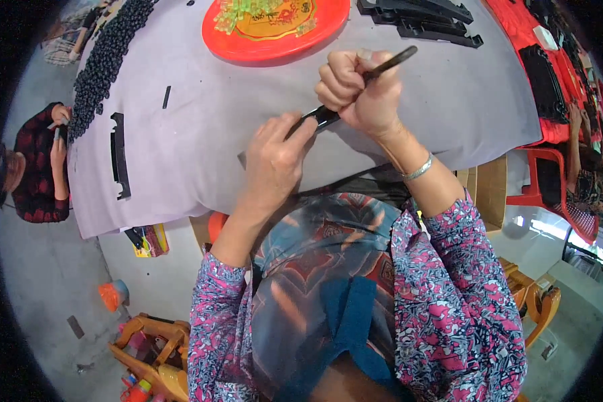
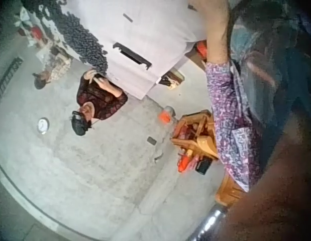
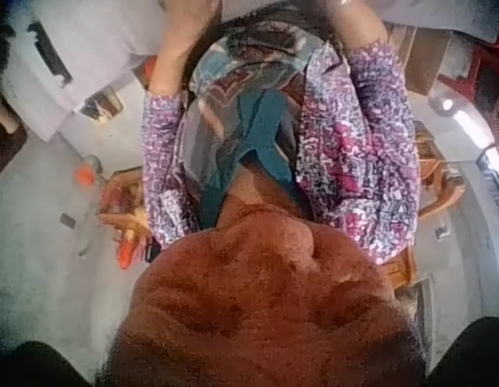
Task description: The person assembles plastic components by inserting small pieces into black plastic housings by hand and using a looped metal tool, then places the assembled parts on the table.
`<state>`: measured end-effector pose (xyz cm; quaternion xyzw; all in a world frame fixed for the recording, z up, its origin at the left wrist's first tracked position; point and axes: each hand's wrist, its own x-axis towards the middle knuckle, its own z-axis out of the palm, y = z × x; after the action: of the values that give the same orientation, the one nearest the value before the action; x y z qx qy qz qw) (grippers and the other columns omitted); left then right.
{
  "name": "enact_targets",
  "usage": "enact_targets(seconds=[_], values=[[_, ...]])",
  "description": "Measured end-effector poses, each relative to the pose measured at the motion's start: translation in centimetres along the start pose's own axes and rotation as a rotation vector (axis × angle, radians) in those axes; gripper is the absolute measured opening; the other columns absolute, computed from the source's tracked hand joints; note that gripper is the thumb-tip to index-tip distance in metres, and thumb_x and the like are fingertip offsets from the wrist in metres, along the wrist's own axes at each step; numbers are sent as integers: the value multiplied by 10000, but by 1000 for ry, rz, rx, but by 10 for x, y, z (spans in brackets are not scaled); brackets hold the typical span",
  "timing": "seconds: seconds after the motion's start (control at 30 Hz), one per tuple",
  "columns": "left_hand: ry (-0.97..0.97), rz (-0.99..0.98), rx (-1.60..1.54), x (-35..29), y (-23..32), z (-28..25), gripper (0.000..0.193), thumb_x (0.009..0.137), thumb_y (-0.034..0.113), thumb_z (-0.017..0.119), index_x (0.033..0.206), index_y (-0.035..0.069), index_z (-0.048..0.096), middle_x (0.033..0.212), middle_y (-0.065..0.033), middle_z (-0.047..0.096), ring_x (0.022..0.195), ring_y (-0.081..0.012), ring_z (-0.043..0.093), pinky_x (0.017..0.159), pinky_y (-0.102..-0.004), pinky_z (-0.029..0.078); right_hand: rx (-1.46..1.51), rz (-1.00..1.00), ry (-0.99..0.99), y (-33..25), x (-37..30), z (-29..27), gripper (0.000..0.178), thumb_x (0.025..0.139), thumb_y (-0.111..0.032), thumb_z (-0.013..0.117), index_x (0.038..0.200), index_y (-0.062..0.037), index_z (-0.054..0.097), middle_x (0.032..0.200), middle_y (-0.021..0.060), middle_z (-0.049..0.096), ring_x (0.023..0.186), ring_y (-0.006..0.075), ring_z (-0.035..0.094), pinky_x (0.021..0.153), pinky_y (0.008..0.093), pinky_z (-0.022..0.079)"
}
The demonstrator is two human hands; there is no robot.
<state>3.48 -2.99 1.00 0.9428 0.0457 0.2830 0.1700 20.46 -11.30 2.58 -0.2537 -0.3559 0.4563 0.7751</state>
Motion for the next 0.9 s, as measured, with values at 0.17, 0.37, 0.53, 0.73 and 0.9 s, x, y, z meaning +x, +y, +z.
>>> enact_targets(seconds=[0.17, 0.37, 0.53, 0.73, 0.9], values=[[42, -55, -93, -4, -1, 1, 303, 728, -44, 716, 1017, 31, 669, 994, -113, 651, 860, -318, 634, 743, -405, 507, 61, 9, 78, 1, 0, -4, 542, 931, -575, 422, 609, -163, 283, 543, -62, 224, 480, 89, 158, 449, 285, 142], [15, -72, -84, -2, 1, -3, 298, 733, -32, 718, 1021, 30, 669, 1008, -111, 655, 879, -310, 637, 757, -396, 506, 143, 22, 46, -15, 2, -4, 501, 924, -513, 431, 609, -150, 290, 544, -56, 226, 489, 94, 154, 453, 287, 148], [28, -58, -53, 0, 0, -1, 259, 751, -10, 696, 1006, 32, 668, 1010, -104, 643, 873, -292, 631, 761, -398, 493, 121, 19, 4, -10, 4, 2, 479, 926, -476, 435, 610, -145, 295, 547, -50, 231, 494, 95, 154, 458, 286, 150], [15, -36, -50, 6, 0, 1, 214, 788, 31, 662, 1002, 39, 668, 1020, -91, 632, 860, -272, 616, 736, -394, 472, 86, 53, 35, -11, 4, 2, 508, 924, -506, 462, 609, -147, 290, 551, -54, 233, 497, 92, 159, 463, 287, 157], [-22, -62, -41, 2, 5, -2, 231, 815, 24, 602, 1032, 48, 677, 1027, -99, 638, 889, -298, 615, 742, -414, 464, 61, 36, 139, -6, -2, 15, 599, 910, -619, 505, 595, -162, 278, 555, -66, 219, 485, 94, 183, 463, 295, 170]])
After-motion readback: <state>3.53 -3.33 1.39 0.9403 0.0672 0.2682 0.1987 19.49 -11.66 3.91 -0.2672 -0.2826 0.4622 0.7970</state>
